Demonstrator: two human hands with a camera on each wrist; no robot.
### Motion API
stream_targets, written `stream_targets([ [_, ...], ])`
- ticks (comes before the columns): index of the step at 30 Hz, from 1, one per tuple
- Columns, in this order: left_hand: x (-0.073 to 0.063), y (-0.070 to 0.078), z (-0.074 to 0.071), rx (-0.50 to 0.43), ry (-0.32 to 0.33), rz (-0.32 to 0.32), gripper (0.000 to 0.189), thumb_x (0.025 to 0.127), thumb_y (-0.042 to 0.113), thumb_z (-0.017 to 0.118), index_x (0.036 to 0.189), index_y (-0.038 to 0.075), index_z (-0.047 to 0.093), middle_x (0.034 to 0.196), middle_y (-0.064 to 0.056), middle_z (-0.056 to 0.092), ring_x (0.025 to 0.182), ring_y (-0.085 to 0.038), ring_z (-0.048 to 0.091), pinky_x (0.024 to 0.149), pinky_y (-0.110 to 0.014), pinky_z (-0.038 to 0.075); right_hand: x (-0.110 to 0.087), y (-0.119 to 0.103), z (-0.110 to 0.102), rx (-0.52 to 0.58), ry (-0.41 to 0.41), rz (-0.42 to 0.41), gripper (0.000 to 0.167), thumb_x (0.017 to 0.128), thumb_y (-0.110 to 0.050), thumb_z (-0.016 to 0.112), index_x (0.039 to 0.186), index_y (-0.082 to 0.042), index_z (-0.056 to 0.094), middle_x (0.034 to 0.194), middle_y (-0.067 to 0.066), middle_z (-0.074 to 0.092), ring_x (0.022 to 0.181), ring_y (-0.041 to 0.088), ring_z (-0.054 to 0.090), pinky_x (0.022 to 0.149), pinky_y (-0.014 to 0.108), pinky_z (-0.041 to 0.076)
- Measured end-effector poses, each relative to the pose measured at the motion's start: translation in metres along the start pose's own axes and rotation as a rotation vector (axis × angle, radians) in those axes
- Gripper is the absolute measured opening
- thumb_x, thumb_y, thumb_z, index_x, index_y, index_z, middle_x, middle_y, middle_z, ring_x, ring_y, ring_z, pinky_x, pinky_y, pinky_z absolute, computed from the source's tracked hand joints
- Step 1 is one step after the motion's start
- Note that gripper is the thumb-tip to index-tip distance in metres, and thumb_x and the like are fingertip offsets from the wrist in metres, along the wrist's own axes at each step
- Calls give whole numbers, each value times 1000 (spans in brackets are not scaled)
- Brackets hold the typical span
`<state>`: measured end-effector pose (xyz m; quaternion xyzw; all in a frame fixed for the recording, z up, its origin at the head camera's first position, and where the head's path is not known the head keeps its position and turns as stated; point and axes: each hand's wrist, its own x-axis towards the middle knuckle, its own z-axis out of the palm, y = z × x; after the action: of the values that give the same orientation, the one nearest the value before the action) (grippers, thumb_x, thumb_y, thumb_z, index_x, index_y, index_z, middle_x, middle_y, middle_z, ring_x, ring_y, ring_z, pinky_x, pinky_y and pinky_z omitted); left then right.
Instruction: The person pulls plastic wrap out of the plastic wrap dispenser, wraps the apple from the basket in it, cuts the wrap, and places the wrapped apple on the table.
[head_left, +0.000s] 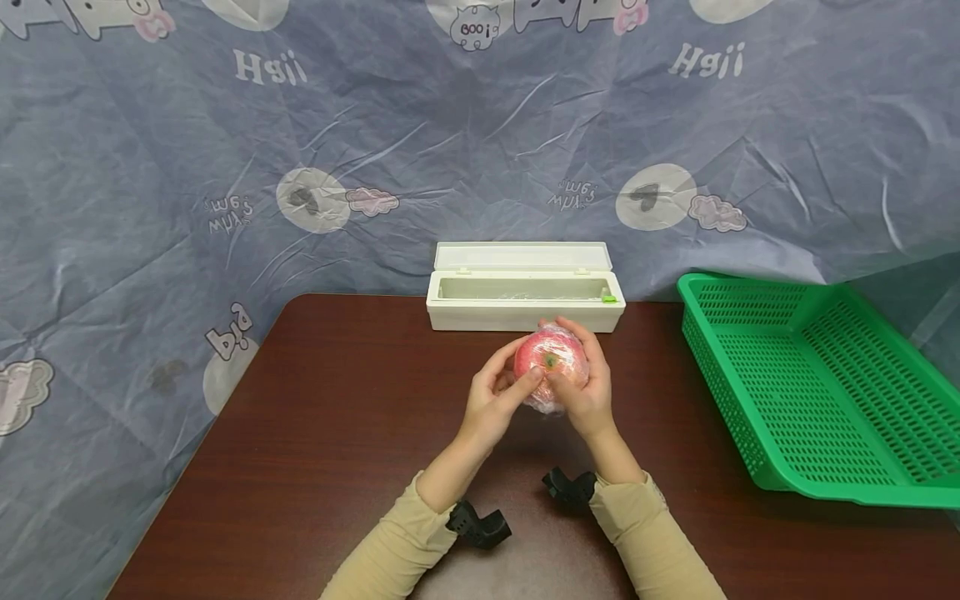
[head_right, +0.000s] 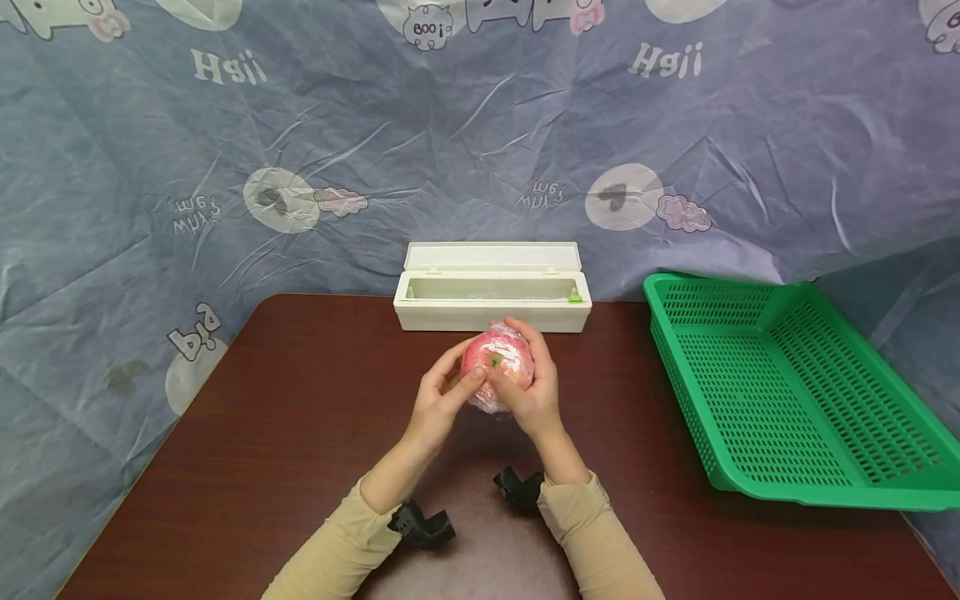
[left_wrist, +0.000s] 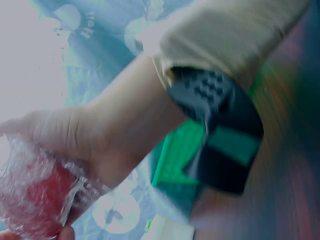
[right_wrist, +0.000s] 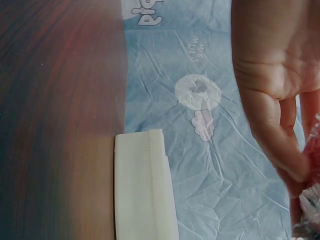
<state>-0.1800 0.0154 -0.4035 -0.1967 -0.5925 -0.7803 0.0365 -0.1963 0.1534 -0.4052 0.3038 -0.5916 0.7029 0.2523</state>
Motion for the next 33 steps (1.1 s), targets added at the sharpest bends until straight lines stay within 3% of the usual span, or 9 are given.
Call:
stream_targets([
  [7, 2, 1, -7, 161, -87, -8, 50, 90, 26, 64, 135, 10, 48, 112, -14, 60, 86, -14, 60, 72, -26, 52, 2, -1, -3, -27, 19, 22, 55, 79, -6, 60, 128, 11, 43, 121, 12, 59, 105, 22, 57, 83, 26, 50],
  [12, 5, 3, -13, 368, -133, 57, 59, 87, 44, 63, 136, 13, 47, 126, -8, 52, 95, -18, 57, 76, -32, 52, 2, -2, -3, -25, 26, 49, 54, 79, -4, 58, 129, 11, 43, 121, 12, 59, 104, 21, 57, 83, 26, 50],
  [15, 6, 8, -17, 450, -158, 92, 67, 84, 42, 67, 138, 10, 44, 135, -9, 42, 105, -22, 54, 81, -37, 50, 2, -3, -2, -25, 27, 75, 52, 79, -2, 57, 128, 11, 44, 120, 12, 59, 104, 21, 57, 83, 26, 50],
  [23, 2, 44, -14, 392, -224, 216, 75, 70, -3, 78, 135, -6, 41, 134, -24, 39, 112, -32, 52, 90, -39, 47, 2, -4, -3, -41, -5, 142, 52, 78, 3, 54, 129, 10, 44, 121, 18, 56, 102, 20, 57, 79, 25, 51],
  [27, 2, 46, -15, 380, -242, 236, 79, 66, -6, 80, 135, -7, 42, 134, -22, 41, 114, -27, 51, 88, -38, 49, 2, -4, -3, -58, -22, 177, 53, 78, 2, 55, 130, 8, 44, 118, 11, 54, 97, 18, 57, 74, 25, 52],
  [33, 3, 42, -19, 320, -262, 208, 78, 67, -6, 80, 135, -6, 42, 132, -20, 47, 111, -25, 53, 85, -42, 50, 2, -3, -3, -41, -54, 201, 54, 79, 1, 57, 131, 6, 44, 118, 11, 53, 95, 18, 57, 73, 26, 53],
])
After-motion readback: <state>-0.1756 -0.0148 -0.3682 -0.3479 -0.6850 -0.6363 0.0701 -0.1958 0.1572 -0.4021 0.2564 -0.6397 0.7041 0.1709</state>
